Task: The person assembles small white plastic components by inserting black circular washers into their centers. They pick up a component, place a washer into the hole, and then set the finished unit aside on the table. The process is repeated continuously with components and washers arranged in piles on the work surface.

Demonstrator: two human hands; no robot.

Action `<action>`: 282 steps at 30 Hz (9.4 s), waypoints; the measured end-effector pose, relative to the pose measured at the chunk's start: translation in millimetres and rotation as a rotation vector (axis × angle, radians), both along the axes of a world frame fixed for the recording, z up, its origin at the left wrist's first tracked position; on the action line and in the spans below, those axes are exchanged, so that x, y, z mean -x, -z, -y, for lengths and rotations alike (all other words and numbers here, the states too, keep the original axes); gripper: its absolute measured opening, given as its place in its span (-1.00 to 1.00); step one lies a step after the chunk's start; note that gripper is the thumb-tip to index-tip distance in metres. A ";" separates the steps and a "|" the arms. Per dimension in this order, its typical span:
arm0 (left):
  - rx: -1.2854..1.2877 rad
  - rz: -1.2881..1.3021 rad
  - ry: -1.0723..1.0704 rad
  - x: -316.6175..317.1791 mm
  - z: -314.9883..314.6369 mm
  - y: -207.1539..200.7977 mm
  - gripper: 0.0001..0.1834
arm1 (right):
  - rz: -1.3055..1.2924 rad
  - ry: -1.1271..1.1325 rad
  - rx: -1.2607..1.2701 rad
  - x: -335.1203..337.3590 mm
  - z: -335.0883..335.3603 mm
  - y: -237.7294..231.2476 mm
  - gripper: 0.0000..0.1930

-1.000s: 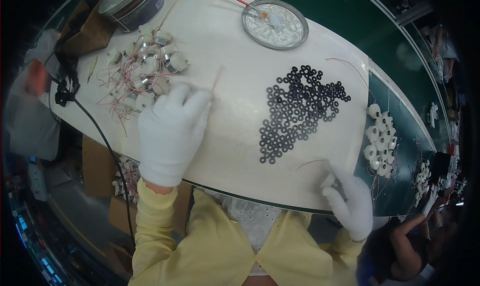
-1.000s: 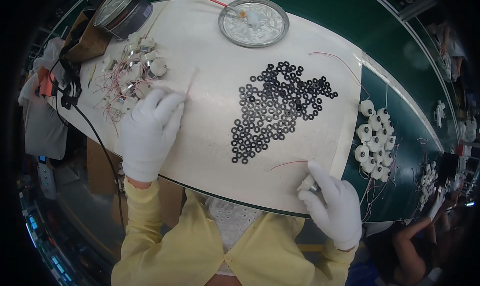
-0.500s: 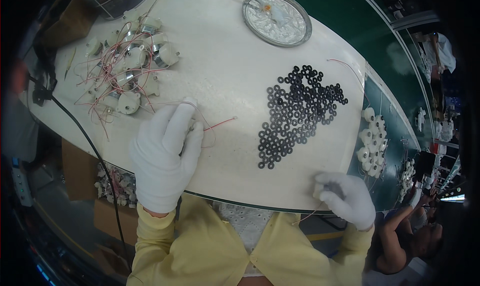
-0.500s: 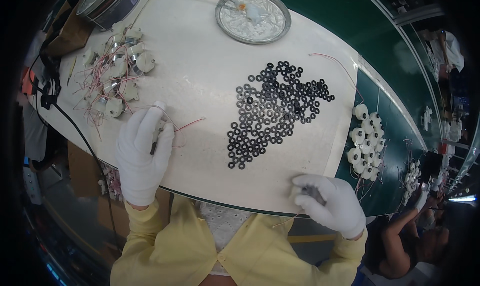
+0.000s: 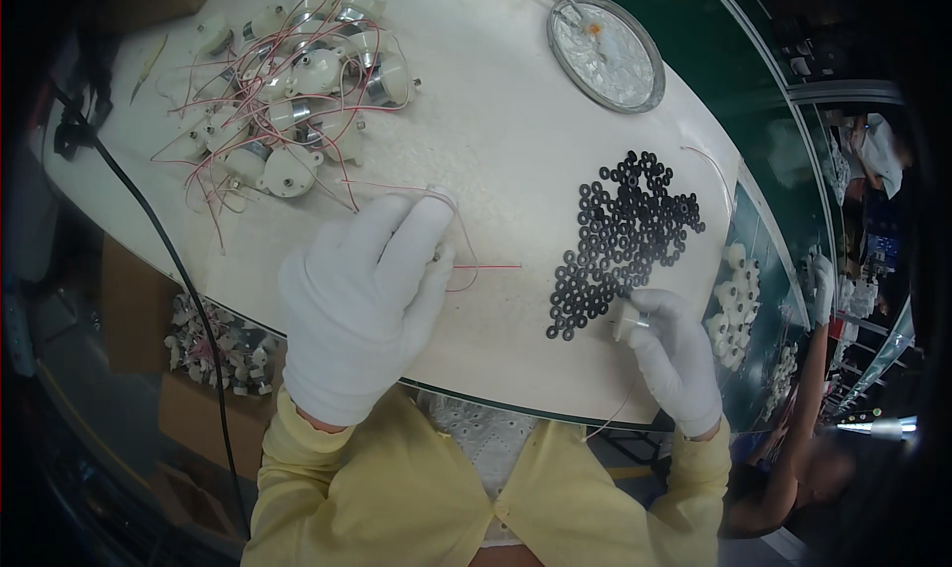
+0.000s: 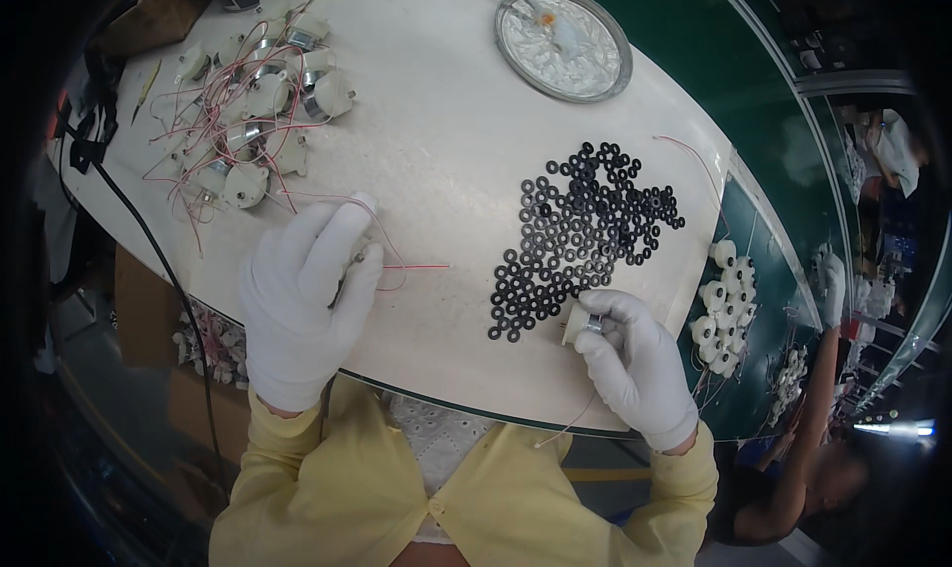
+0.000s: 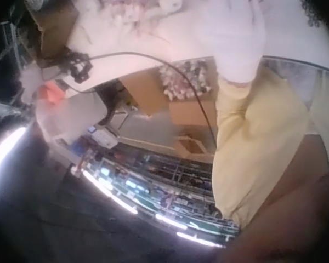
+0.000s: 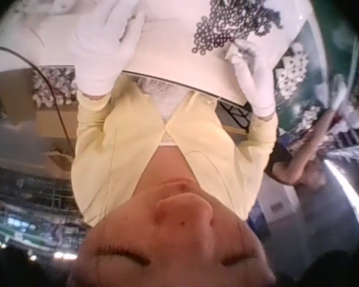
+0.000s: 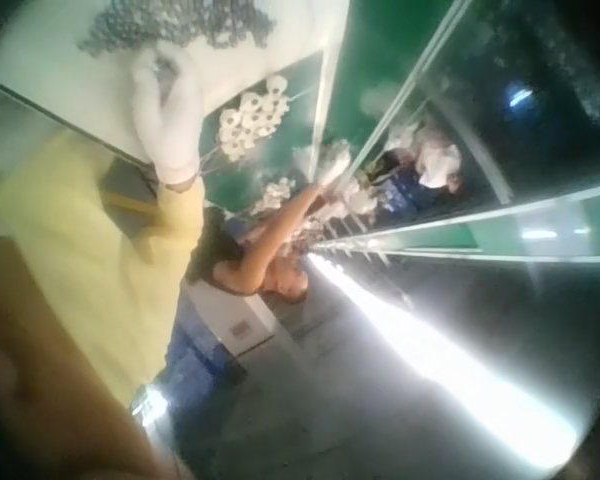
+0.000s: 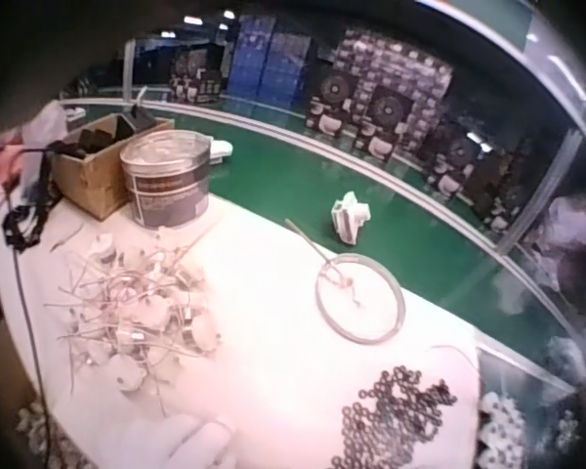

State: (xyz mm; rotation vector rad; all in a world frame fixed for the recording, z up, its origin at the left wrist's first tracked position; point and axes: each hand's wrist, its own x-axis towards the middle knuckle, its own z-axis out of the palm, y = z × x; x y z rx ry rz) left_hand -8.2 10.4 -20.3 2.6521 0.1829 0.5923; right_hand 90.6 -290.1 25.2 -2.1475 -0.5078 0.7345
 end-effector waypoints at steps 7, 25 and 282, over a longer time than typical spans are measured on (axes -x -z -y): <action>0.018 0.008 -0.008 -2.0 -0.6 1.4 -0.47 | -0.100 0.241 -0.067 -0.5 -19.7 -5.8 -0.64; 0.025 -0.009 -0.016 -2.8 -1.3 1.8 -0.49 | 0.679 -0.481 0.257 -20.0 -35.9 -21.1 -0.60; -0.130 0.172 0.156 4.3 16.7 3.9 -0.60 | 0.042 0.166 -0.097 -11.9 11.3 0.0 -0.74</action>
